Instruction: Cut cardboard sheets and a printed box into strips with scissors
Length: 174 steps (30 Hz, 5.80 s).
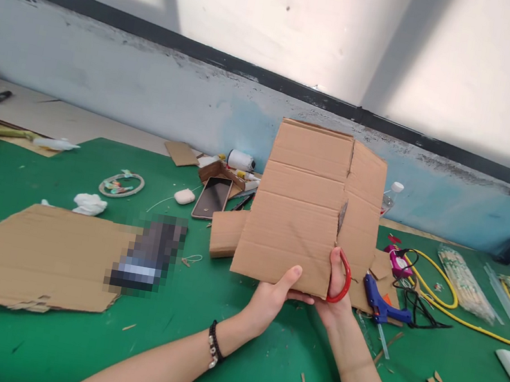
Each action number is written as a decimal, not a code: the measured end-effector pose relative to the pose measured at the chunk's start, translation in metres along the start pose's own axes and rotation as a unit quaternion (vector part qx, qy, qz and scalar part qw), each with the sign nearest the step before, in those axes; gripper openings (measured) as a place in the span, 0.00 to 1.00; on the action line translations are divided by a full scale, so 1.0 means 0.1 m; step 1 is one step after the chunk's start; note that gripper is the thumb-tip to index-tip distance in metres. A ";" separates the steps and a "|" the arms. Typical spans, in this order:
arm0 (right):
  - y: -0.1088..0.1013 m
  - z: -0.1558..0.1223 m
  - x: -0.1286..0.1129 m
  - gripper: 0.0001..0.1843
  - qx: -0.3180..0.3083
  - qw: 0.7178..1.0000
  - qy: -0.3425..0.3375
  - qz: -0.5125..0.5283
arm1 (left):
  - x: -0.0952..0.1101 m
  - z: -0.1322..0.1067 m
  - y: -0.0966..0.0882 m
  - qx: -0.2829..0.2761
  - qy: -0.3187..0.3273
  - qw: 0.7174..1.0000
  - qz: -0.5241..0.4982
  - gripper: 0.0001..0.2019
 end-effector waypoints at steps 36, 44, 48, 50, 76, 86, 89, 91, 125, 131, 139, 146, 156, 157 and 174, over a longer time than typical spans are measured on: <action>0.02 -0.03 -0.12 0.33 -0.006 1.000 0.012 0.000 | 0.14 0.11 -0.14 0.048 0.001 0.999 0.017 0.33; 0.05 -0.03 -0.13 0.30 0.002 1.000 -0.019 0.017 | 0.14 0.08 -0.08 0.028 -0.005 0.999 0.040 0.40; 0.02 -0.05 -0.19 0.26 0.028 0.999 -0.040 0.017 | 0.12 0.06 -0.06 0.024 -0.007 0.999 0.039 0.41; 0.02 -0.06 -0.20 0.25 0.021 0.999 -0.028 0.011 | 0.12 0.05 -0.06 0.018 -0.003 0.999 0.046 0.41; 0.39 -0.22 0.15 0.34 -0.214 0.958 0.019 -0.189 | 0.71 0.29 -0.21 0.158 0.128 0.978 -0.048 0.28; 0.33 -0.15 0.02 0.33 -0.199 0.922 -0.007 -0.331 | 1.07 0.29 -0.29 0.121 0.186 0.972 -0.077 0.25; 0.30 -0.17 0.00 0.30 -0.248 0.900 0.012 -0.357 | 1.21 0.29 -0.35 0.120 0.215 0.963 -0.113 0.24; 0.25 -0.18 -0.04 0.29 -0.271 0.890 0.015 -0.368 | 1.30 0.30 -0.41 0.126 0.230 0.955 -0.140 0.23; -0.58 0.04 -1.13 0.30 0.088 0.949 -0.298 -0.059 | 0.39 0.09 0.03 -0.041 -0.035 0.997 -0.063 0.31; -1.04 0.06 -1.29 0.31 0.166 0.947 -0.275 -0.027 | 0.93 0.32 -0.22 -0.027 0.071 0.992 -0.096 0.36; -0.79 -0.02 -1.38 0.30 0.079 0.948 -0.297 -0.079 | 1.68 0.63 -0.29 -0.015 0.154 0.987 0.054 0.33; -0.70 -0.07 -1.32 0.33 0.056 0.959 -0.262 -0.090 | 1.48 0.64 -0.44 0.041 0.101 0.994 0.024 0.27; -0.75 -0.06 -1.28 0.33 0.008 0.954 -0.270 -0.128 | 1.27 0.60 -0.57 0.062 0.036 0.997 0.003 0.25; -0.75 -0.08 -1.28 0.33 0.007 0.952 -0.276 -0.131 | 1.24 0.60 -0.58 0.063 0.022 0.998 -0.001 0.24; -0.49 -0.27 -1.52 0.25 0.052 0.882 -0.403 -0.239 | 1.64 0.62 -0.85 0.136 0.212 0.968 0.014 0.25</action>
Point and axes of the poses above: each hand's wrist, its own z-axis towards the middle knuckle, its own y-axis out of the palm, x = y × z, the point moved 8 cm from there along z, towards the middle knuckle, and after that the axes turned 1 degree about -y, right-handed, at the moved point
